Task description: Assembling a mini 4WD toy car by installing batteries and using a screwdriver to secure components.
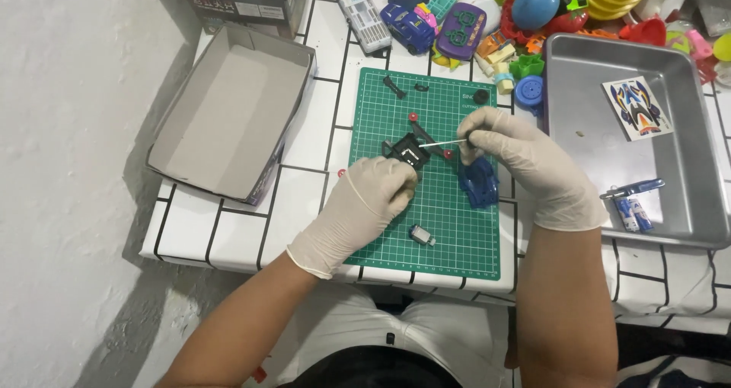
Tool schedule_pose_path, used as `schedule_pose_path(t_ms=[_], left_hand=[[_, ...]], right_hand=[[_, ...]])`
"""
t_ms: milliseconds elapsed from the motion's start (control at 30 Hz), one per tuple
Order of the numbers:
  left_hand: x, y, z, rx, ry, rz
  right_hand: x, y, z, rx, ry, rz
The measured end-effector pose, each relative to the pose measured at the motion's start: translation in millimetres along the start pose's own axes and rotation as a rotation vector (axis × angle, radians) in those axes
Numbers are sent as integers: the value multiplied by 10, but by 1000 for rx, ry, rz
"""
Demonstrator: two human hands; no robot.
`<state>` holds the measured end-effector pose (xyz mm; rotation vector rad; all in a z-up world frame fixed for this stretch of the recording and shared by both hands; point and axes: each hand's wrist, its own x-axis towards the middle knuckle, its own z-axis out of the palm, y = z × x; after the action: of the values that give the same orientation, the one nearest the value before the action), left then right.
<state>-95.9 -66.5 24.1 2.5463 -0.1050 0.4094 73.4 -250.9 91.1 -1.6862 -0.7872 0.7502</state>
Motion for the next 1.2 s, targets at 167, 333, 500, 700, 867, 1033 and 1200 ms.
schedule_pose_path(t_ms=[167, 333, 500, 700, 867, 1033, 1200], left_hand=[[249, -98, -285, -136, 109, -95], [581, -255, -377, -167, 137, -166], [614, -456, -176, -168, 153, -157], [604, -399, -228, -275, 164, -169], [621, -383, -243, -247, 134, -165], [630, -366, -243, -250, 125, -166], [604, -327, -285, -273, 104, -179]], right_hand=[[-260, -191, 237, -183, 208, 54], [-535, 16, 399, -577, 362, 132], [-556, 401, 410, -838, 425, 7], [-510, 608, 421, -869, 458, -280], [-514, 615, 430, -843, 467, -325], [-505, 626, 464, -849, 475, -323], [-478, 574, 538, -937, 439, -301]])
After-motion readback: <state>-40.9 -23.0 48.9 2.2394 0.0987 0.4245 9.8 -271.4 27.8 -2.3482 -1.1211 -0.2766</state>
